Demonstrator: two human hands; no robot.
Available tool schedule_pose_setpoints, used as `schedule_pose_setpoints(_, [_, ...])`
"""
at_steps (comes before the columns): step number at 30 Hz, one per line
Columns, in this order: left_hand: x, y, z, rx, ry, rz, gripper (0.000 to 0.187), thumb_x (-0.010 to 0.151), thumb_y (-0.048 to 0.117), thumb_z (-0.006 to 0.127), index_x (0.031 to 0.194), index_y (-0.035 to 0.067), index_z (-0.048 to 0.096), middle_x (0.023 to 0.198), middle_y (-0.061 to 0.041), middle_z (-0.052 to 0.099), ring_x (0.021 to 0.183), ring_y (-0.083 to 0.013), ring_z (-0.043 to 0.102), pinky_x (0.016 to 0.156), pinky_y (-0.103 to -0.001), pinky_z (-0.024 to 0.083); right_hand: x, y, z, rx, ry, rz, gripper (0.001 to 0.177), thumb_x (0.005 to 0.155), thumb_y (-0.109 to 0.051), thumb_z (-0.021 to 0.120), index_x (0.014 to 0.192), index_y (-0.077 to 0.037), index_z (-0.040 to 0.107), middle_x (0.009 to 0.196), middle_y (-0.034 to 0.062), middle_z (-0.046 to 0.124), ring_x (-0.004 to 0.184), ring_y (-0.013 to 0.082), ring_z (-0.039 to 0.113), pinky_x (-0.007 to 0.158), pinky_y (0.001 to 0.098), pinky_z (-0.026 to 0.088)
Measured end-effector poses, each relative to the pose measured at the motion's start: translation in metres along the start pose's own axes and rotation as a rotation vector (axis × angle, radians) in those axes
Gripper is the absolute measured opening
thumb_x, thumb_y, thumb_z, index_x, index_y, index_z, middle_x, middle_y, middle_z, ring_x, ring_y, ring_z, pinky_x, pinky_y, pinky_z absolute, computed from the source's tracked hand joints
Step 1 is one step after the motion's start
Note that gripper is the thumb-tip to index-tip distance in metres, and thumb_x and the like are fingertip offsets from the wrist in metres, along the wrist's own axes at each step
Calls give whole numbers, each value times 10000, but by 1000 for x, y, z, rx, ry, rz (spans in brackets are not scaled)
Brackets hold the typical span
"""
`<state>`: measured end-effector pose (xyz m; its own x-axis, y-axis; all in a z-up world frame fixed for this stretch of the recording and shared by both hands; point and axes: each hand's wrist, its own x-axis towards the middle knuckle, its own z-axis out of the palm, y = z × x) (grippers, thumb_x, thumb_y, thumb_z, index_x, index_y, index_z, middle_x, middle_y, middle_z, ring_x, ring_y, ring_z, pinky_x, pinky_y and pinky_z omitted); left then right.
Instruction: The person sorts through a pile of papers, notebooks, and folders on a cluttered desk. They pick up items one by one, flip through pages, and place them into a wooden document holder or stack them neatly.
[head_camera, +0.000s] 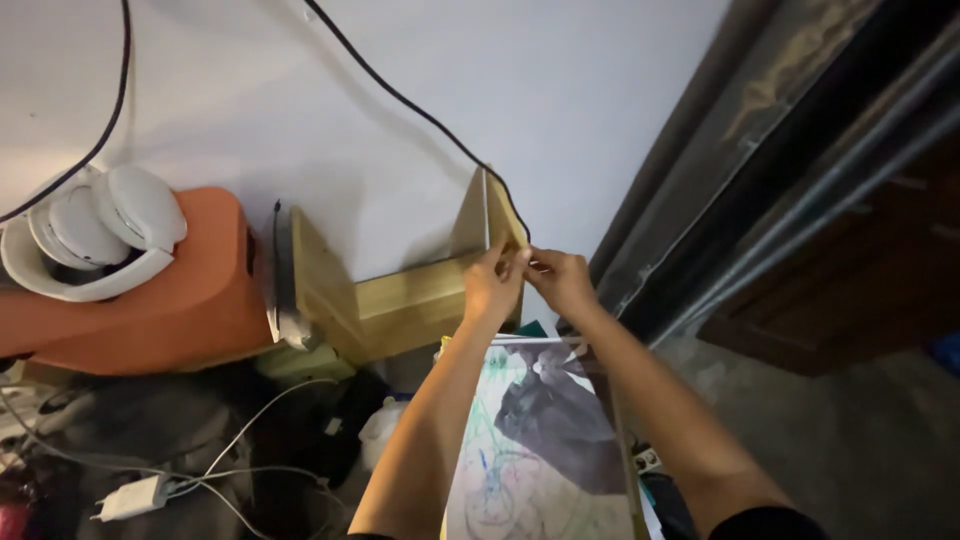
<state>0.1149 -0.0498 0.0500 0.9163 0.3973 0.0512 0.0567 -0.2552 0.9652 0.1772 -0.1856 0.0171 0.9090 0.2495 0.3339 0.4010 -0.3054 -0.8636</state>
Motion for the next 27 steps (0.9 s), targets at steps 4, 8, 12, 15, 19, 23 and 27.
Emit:
schedule_pose_setpoints(4, [6, -2, 5, 68, 55, 77, 619, 900, 445, 759, 1394, 94, 627, 1192, -260, 714, 1082, -389, 706, 888, -380, 640, 1, 15, 8, -10, 59, -10, 225, 870, -188, 851, 1068, -92, 806, 896, 131, 788, 801, 275, 772, 660, 330, 633])
schedule_pose_setpoints(8, [6, -7, 17, 81, 97, 143, 590, 888, 452, 775, 1319, 60, 679, 1128, -247, 740, 1040, -406, 720, 843, -408, 651, -3, 7, 2, 42, 99, -37, 229, 875, -170, 851, 1057, -42, 798, 911, 168, 783, 812, 303, 773, 679, 346, 637])
schedule_pose_setpoints(12, [9, -6, 23, 112, 108, 205, 580, 900, 445, 767, 1306, 39, 684, 1095, -238, 743, 1022, -380, 731, 826, -384, 655, 2, 23, 2, 70, 124, -64, 234, 867, -127, 851, 1065, -17, 793, 901, 201, 772, 799, 332, 766, 671, 367, 635])
schedule_pose_setpoints(15, [17, -21, 31, 129, 161, 281, 544, 890, 412, 797, 1278, 41, 704, 1050, -218, 746, 1009, -382, 733, 808, -364, 655, 3, 35, 1, 50, 135, -96, 267, 814, -57, 867, 1059, 9, 786, 903, 233, 761, 815, 378, 754, 682, 403, 633])
schedule_pose_setpoints(19, [24, -31, 39, 146, 157, 315, 583, 881, 481, 783, 1286, 69, 708, 1043, -196, 738, 1020, -345, 732, 824, -354, 648, 3, 39, 1, 97, 120, 3, 281, 830, -59, 832, 1098, 2, 775, 894, 217, 762, 793, 346, 754, 662, 390, 638])
schedule_pose_setpoints(23, [23, -35, 37, 135, 120, 285, 574, 900, 466, 767, 1311, 71, 692, 1065, -231, 720, 1011, -383, 727, 823, -367, 654, 0, 28, -12, 252, -36, 23, 458, 784, 75, 770, 1233, 97, 684, 1088, 321, 714, 934, 398, 742, 778, 436, 633])
schedule_pose_setpoints(27, [20, -32, 37, 130, 140, 296, 555, 899, 447, 786, 1259, 31, 716, 1037, -208, 726, 967, -355, 749, 776, -333, 649, 32, 5, -39, 136, -163, -31, 514, 821, 95, 673, 1332, 57, 633, 1182, 299, 693, 1019, 418, 709, 852, 481, 591])
